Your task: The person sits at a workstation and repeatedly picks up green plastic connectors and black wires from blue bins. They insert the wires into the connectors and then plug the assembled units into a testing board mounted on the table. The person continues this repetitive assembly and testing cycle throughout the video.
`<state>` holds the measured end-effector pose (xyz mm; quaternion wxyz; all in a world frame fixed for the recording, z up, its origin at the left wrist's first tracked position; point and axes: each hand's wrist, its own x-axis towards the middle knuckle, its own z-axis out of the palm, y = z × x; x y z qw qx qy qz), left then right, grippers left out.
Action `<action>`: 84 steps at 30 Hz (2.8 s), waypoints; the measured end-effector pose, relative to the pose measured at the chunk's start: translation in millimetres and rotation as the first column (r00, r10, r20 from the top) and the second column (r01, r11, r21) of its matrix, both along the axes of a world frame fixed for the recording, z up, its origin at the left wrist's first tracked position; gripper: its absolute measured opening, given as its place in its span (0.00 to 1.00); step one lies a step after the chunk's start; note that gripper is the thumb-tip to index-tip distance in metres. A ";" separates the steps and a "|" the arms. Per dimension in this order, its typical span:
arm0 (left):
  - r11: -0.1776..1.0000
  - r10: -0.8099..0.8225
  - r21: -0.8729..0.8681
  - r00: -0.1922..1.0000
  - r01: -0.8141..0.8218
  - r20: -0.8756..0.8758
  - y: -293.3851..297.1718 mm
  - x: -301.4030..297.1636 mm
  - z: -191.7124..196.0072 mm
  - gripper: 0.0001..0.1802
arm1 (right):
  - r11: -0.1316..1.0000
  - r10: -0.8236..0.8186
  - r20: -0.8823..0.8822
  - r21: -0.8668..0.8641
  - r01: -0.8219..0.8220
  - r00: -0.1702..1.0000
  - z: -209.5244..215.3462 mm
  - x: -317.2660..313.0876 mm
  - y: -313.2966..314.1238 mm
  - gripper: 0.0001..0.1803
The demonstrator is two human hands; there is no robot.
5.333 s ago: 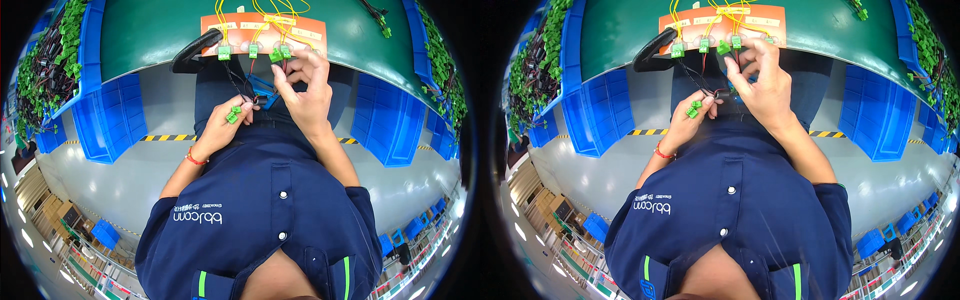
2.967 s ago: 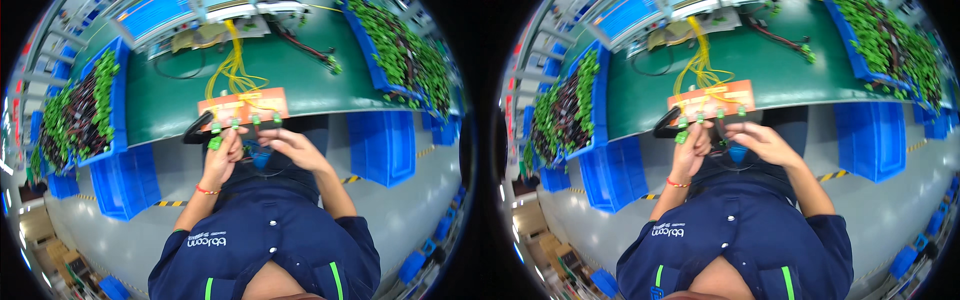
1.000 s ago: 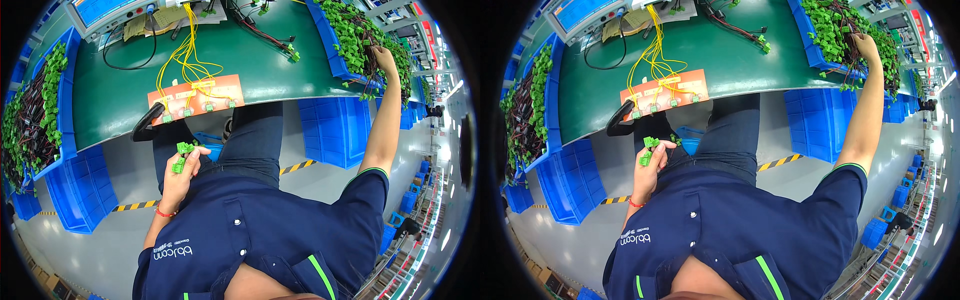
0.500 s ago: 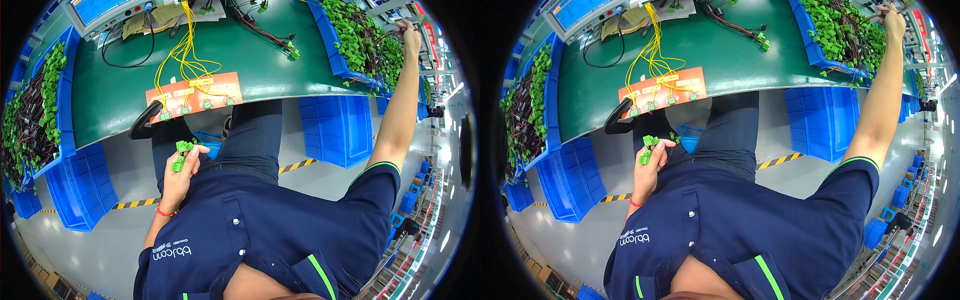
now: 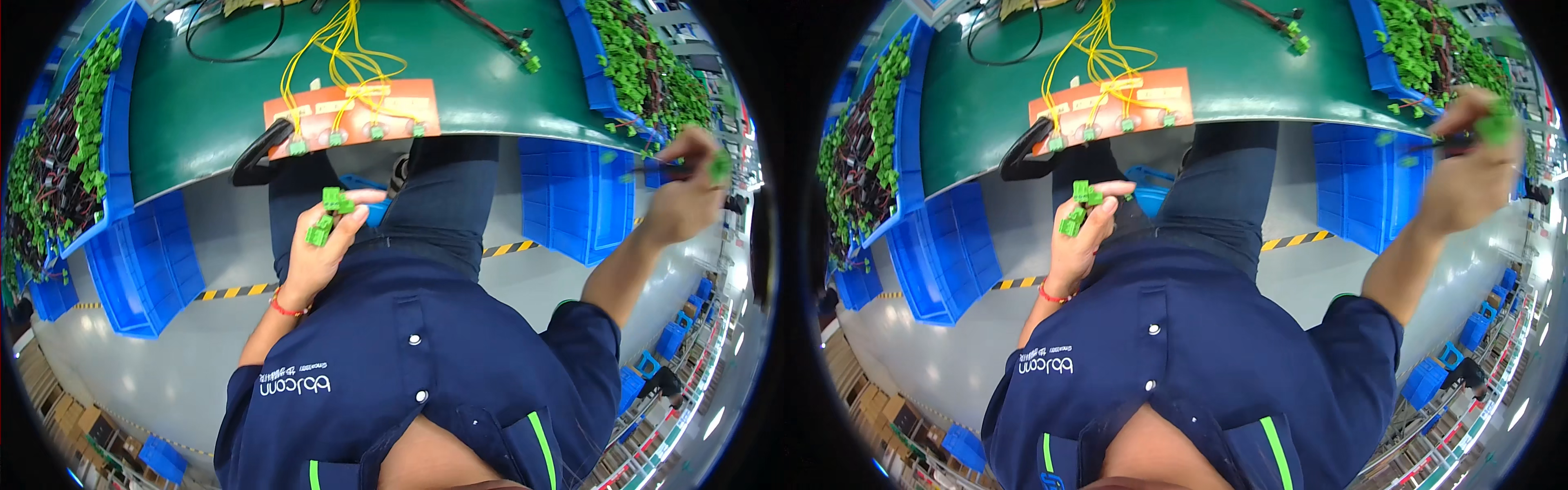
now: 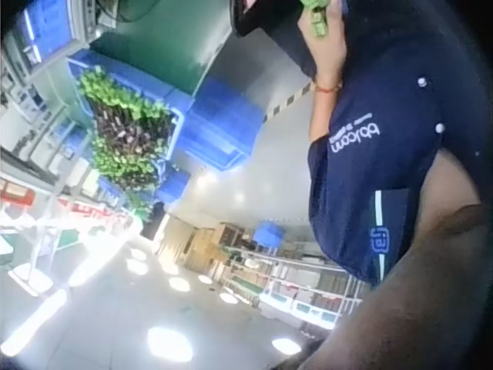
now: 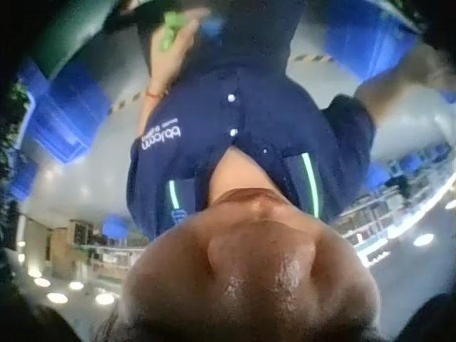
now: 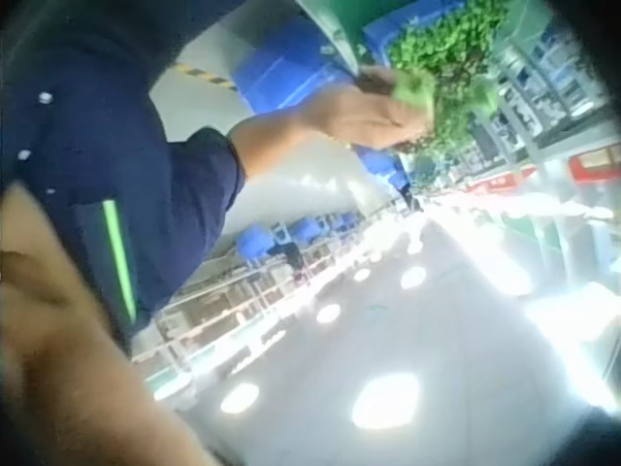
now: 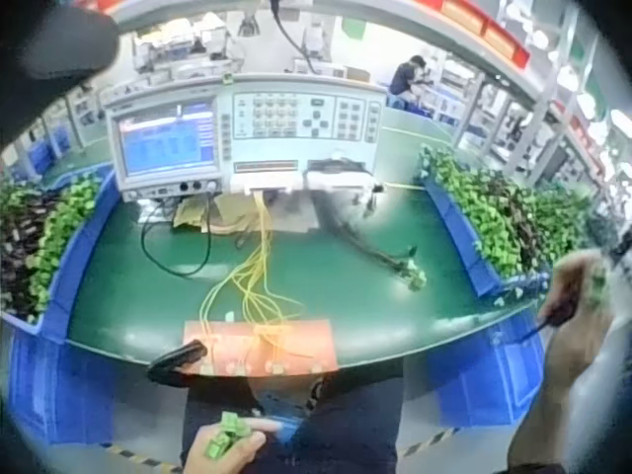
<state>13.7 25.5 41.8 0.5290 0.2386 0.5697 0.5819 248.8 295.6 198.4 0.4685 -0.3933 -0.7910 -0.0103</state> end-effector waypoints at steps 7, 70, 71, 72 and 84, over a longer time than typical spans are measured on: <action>0.995 -0.003 0.103 0.993 -0.010 0.122 13.4 10.7 0.1 0.20 | 0.612 0.691 0.015 -0.544 -0.574 0.722 -137.1 -63.5 -117.3 0.04; 0.984 0.153 -0.062 0.975 -0.164 -0.159 -32.8 -15.8 -63.5 0.20 | -0.413 -0.445 -0.784 -0.249 -0.876 0.433 -178.5 -162.9 -164.2 0.15; 0.987 0.137 -0.060 0.979 -0.147 -0.154 -29.0 -15.3 -64.6 0.20 | -0.432 -0.435 -0.800 -0.216 -0.876 0.412 -181.6 -161.1 -160.1 0.16; 0.986 0.146 -0.061 0.981 -0.154 -0.125 -25.1 -14.0 -64.2 0.20 | -0.470 -0.377 -0.811 -0.248 -0.847 0.446 -183.4 -160.1 -154.7 0.16; 0.991 0.008 -0.134 1.000 -0.005 0.020 -11.5 -10.7 -63.6 0.19 | 0.155 0.733 -0.216 -0.870 -0.468 0.645 -210.0 -87.1 -131.8 0.15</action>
